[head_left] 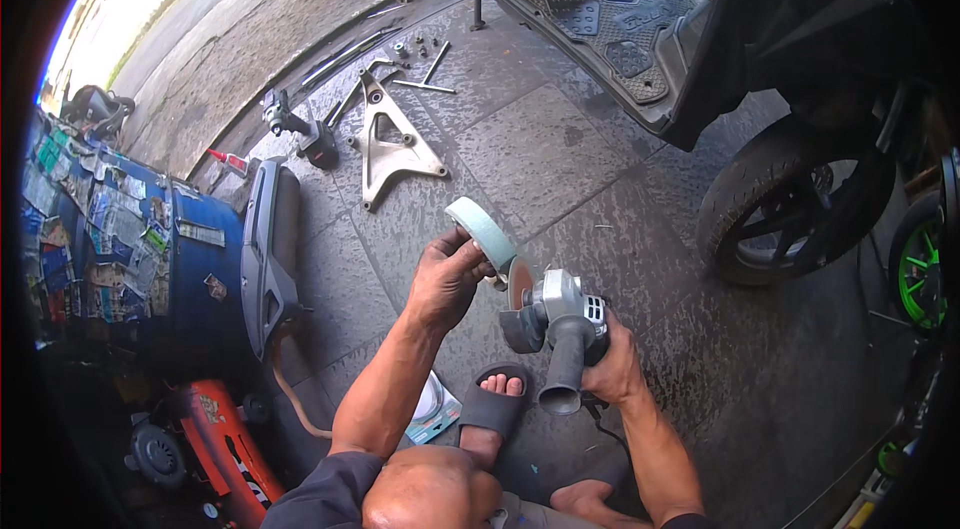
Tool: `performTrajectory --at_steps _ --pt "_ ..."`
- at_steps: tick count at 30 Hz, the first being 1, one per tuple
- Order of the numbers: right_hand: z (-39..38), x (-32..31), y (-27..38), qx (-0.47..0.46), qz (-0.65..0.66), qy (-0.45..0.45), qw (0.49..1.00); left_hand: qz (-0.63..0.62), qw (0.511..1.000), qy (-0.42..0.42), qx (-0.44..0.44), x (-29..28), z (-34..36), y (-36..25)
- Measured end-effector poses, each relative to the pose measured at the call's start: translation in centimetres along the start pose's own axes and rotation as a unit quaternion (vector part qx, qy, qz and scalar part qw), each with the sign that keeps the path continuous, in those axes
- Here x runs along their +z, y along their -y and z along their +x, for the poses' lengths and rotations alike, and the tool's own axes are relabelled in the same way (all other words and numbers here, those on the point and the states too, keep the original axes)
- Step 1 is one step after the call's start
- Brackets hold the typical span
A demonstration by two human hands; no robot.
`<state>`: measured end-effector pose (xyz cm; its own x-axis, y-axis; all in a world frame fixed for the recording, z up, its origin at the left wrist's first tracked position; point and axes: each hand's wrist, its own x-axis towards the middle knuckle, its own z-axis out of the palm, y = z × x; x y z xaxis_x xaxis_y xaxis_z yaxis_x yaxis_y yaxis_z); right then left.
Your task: Using an angle grinder to sand or shape the surface of a motorcycle brake shoe.
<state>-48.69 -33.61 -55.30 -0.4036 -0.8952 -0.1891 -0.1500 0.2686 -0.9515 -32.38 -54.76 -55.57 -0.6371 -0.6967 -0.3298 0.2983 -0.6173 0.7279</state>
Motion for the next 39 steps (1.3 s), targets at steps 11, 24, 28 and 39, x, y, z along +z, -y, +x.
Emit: performTrajectory --at_steps 11,24,28,39 --pt "0.0 -0.3 -0.7 -0.042 -0.020 -0.002 0.999 0.002 1.000 -0.014 0.003 0.5 0.0 0.2" --pt "0.0 -0.1 -1.4 -0.046 -0.029 -0.012 0.998 0.039 0.998 -0.021 0.038 1.5 -0.1 0.2" --pt "0.2 0.2 -1.1 -0.043 -0.032 -0.023 0.998 0.058 0.997 -0.017 0.042 1.0 0.1 0.1" --pt "0.2 0.4 -1.6 -0.051 -0.047 -0.019 0.997 0.099 0.994 -0.006 0.054 0.8 0.2 0.0"
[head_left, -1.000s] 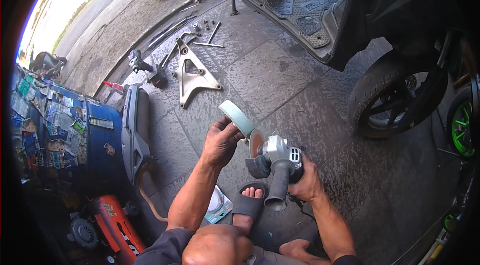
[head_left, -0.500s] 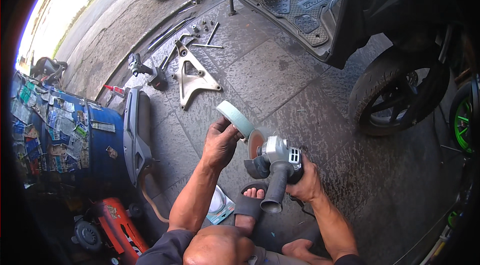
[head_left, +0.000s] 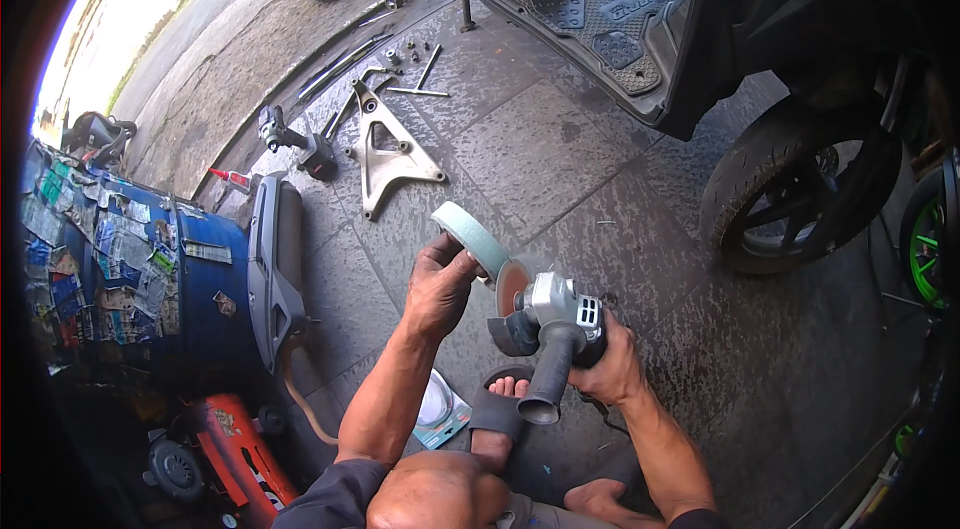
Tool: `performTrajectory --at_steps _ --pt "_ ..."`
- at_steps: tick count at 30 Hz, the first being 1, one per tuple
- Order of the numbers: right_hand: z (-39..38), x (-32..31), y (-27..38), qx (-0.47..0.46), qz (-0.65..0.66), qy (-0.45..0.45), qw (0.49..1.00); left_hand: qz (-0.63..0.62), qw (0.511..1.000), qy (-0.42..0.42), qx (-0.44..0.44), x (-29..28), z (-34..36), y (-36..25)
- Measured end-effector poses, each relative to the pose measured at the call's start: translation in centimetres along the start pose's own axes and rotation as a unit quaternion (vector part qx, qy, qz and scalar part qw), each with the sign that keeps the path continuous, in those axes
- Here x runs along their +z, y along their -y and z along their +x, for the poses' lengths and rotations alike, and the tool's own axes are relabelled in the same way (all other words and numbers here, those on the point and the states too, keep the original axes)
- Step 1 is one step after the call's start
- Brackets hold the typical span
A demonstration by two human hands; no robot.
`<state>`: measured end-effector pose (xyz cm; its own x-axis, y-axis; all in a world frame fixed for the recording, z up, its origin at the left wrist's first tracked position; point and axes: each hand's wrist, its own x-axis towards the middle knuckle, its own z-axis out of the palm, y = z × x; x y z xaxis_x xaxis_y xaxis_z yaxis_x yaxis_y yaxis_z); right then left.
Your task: Using an angle grinder to sand or shape the surface of a motorcycle brake shoe.
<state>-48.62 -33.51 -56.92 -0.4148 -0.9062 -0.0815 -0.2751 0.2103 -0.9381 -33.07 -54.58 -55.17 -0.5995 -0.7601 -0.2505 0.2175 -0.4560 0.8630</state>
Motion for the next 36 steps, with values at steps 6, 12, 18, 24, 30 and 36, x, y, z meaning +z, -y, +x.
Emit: performTrajectory --at_steps 6,12,18,24,30,36 --pt "0.2 0.0 0.0 -0.003 0.006 -0.001 1.000 0.022 1.000 0.021 0.003 -0.1 0.0 -0.4" --pt "0.1 -0.1 0.4 0.002 -0.001 0.000 1.000 0.026 1.000 0.013 0.003 -0.3 0.1 0.0" --pt "0.2 -0.3 1.0 0.009 -0.008 -0.001 1.000 0.025 1.000 0.017 0.005 -0.1 0.0 -0.3" --pt "0.2 -0.5 1.3 0.010 -0.007 0.002 1.000 0.056 0.998 0.016 0.004 -0.3 0.1 -0.1" --pt "0.2 -0.5 1.3 0.013 -0.010 0.004 1.000 0.058 0.998 0.019 0.011 -0.1 0.0 -0.3" --pt "0.1 -0.5 0.9 0.007 0.001 0.005 1.000 0.079 0.996 0.036 0.025 -0.4 0.0 -0.3"
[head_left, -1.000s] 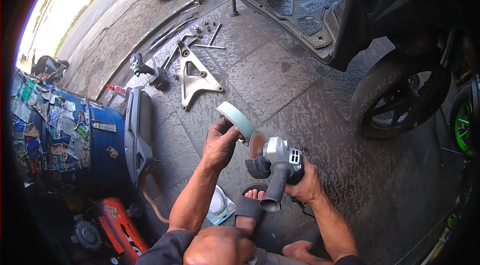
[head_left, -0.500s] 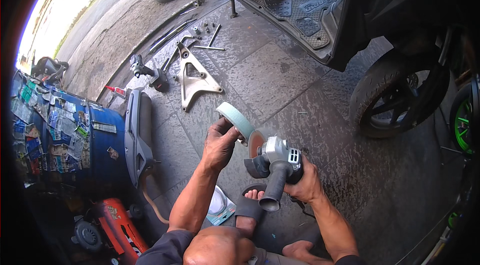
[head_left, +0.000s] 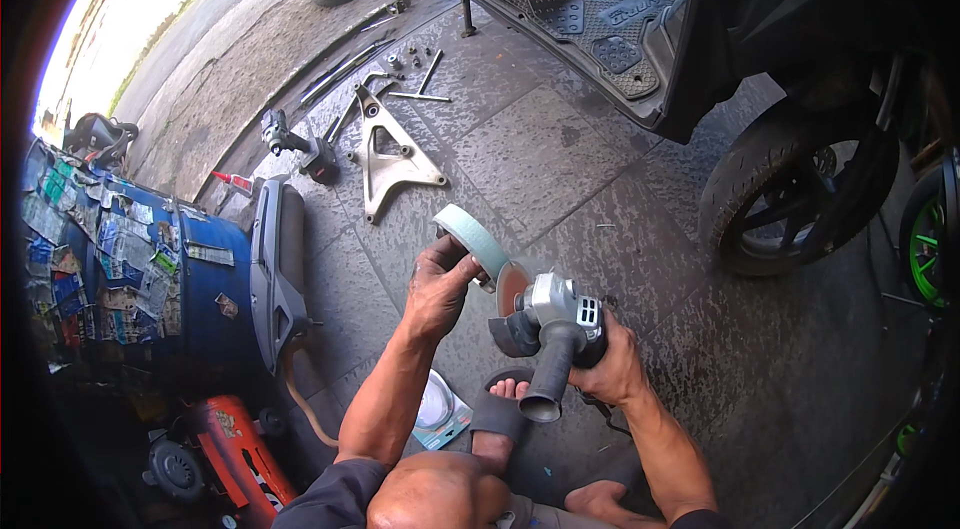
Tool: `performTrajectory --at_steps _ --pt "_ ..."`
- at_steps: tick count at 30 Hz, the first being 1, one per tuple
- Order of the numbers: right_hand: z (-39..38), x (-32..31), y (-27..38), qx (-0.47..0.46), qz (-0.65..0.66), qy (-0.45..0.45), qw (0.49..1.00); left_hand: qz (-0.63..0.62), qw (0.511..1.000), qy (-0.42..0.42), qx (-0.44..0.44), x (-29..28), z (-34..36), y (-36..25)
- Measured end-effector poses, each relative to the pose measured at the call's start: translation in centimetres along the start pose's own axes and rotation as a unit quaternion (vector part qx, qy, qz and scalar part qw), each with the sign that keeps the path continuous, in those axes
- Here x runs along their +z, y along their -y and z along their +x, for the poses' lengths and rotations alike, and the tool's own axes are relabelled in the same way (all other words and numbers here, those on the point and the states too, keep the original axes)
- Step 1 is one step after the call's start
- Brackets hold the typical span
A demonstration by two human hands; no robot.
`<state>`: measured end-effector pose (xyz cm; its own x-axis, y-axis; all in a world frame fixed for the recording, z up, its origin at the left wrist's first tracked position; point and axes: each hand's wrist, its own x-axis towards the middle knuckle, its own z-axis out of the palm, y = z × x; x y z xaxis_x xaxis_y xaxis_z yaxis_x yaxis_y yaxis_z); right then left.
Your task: Using an angle grinder to sand or shape the surface of a motorcycle brake shoe.
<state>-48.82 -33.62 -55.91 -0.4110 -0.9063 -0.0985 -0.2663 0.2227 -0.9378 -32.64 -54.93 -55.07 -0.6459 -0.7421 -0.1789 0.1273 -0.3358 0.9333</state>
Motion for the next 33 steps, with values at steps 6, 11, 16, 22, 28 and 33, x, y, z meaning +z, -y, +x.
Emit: performTrajectory --at_steps 6,11,16,22,28,33 --pt "0.11 0.09 0.69 0.009 -0.005 -0.001 1.000 0.007 1.000 -0.007 0.001 -0.21 0.01 0.50" --pt "0.17 0.14 0.41 0.014 -0.006 0.000 1.000 0.027 1.000 -0.003 0.001 -0.54 0.04 0.31" --pt "0.19 0.20 0.07 0.002 0.000 -0.002 1.000 0.046 0.999 -0.004 0.002 -0.54 -0.02 0.19" --pt "0.24 0.14 0.31 0.015 -0.007 0.007 1.000 0.064 0.998 0.001 0.012 -0.41 -0.08 -0.03" --pt "0.27 0.30 0.30 0.018 -0.007 0.005 1.000 0.059 0.998 -0.011 0.004 -0.15 -0.16 -0.12" --pt "0.33 0.21 0.46 0.020 -0.004 0.004 1.000 0.089 0.996 -0.019 -0.002 -0.06 -0.15 -0.10"
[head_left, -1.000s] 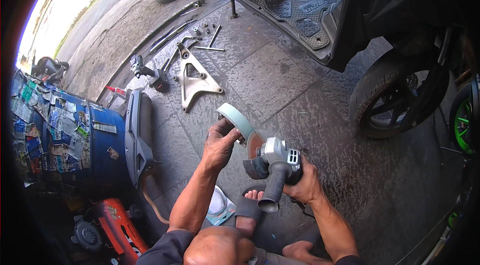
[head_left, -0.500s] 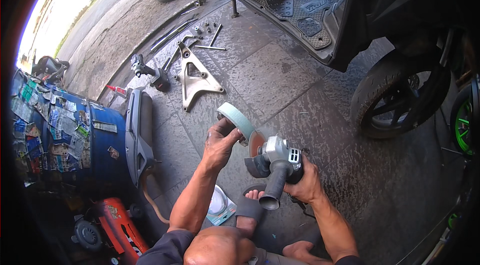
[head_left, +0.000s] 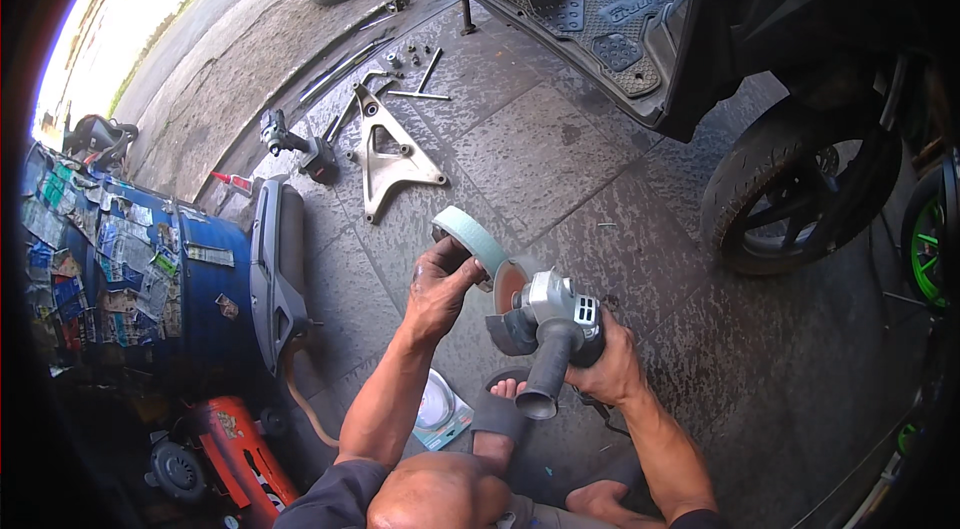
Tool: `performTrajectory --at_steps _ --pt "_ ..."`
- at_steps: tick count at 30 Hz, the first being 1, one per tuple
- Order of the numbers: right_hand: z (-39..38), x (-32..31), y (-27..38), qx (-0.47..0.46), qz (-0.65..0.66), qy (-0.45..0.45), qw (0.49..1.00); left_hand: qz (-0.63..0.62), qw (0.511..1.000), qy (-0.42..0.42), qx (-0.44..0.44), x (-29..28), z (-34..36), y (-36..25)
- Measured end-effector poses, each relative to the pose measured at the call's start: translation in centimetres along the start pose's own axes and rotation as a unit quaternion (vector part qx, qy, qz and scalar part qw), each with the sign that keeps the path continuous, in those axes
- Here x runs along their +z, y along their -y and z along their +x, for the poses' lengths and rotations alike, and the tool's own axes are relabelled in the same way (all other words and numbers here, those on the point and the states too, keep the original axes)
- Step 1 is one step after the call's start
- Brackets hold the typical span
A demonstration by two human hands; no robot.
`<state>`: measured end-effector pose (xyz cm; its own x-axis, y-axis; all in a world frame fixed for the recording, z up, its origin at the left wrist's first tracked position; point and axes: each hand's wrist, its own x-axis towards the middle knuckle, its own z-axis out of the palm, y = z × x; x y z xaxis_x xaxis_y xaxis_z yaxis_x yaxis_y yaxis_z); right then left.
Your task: Using an angle grinder to sand or shape the surface of a motorcycle brake shoe.
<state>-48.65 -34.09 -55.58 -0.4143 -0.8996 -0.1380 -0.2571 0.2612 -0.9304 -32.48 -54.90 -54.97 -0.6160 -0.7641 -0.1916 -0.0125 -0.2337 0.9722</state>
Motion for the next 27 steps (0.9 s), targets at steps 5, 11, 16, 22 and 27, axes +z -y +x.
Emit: performTrajectory --at_steps 5,11,16,22,27 --pt "0.09 0.07 0.24 0.000 -0.003 0.006 1.000 -0.014 1.000 -0.005 -0.006 -0.21 -0.01 0.80" --pt "0.22 0.07 0.00 -0.020 0.007 0.002 1.000 -0.010 1.000 -0.001 -0.004 -0.62 0.09 0.88" --pt "0.04 -0.05 0.12 -0.006 -0.004 0.002 1.000 -0.010 1.000 0.006 0.006 -0.52 -0.04 0.87" --pt "0.15 0.11 -0.33 -0.007 0.002 -0.006 1.000 -0.007 1.000 0.005 0.004 -0.75 -0.01 0.91" --pt "0.16 -0.07 -0.33 -0.005 0.009 -0.006 1.000 0.011 1.000 0.010 0.010 -0.30 -0.02 0.42"
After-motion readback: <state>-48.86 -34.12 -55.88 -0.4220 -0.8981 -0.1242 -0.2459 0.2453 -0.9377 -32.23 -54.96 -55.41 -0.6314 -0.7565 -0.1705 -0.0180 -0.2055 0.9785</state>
